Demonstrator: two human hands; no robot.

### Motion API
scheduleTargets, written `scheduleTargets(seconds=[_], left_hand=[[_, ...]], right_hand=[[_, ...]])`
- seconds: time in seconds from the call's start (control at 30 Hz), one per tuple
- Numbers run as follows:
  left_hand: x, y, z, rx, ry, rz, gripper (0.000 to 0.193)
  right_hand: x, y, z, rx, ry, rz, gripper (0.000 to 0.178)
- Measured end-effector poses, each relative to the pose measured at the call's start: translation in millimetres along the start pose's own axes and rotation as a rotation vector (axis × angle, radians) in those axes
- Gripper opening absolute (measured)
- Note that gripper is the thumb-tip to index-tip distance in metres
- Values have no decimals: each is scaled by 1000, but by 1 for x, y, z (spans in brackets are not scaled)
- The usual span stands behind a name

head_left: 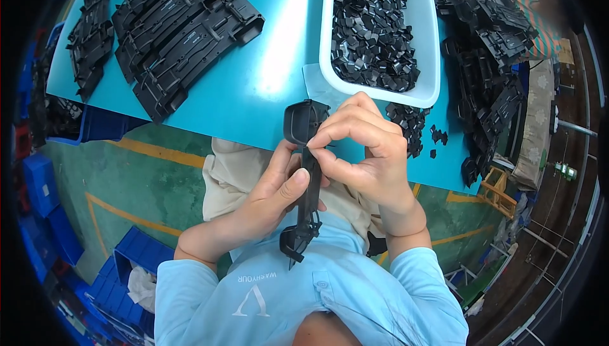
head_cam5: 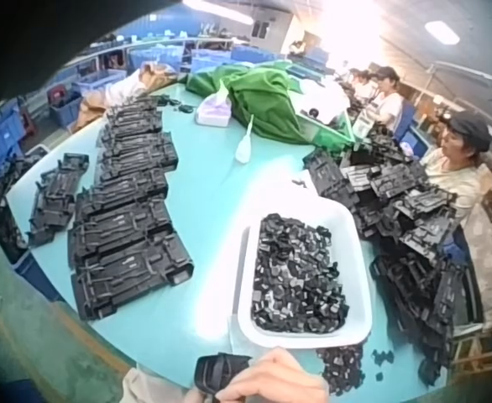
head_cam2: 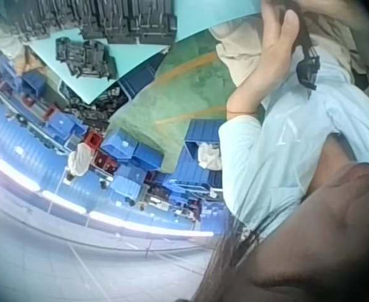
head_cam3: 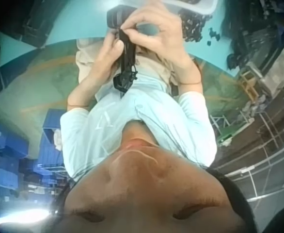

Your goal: The person repeatedly picks up plastic toy car chassis and attaches small black plastic pieces onto them by hand.

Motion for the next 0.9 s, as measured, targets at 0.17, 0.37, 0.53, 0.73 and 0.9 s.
scheduleTargets(seconds=[0.17,0.37,0.53,0.73,0.9], left_hand=[[4,0,-2,-71,109,37,60],[2,1,2,-39,56,42,62],[-3,1,5,5,23,43,66],[-8,1,3,-56,68,76,63],[-6,2,-1,-24,14,60,61]], right_hand=[[-3,-1,0,93,-66,20,23],[-2,2,5,-62,39,8,22],[-2,5,7,-86,70,-24,22],[-10,3,26,-96,139,-9,30],[-2,7,33,-265,263,-34,26]])
Point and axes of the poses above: each hand's wrist, its own y-axis away from the middle knuckle, its own x-axis out of the palm, z = x × y, the point moved 7 cm from there along -y, towards the middle knuckle, and after that the axes turned 3 degrees about y, right-handed, at the moved point
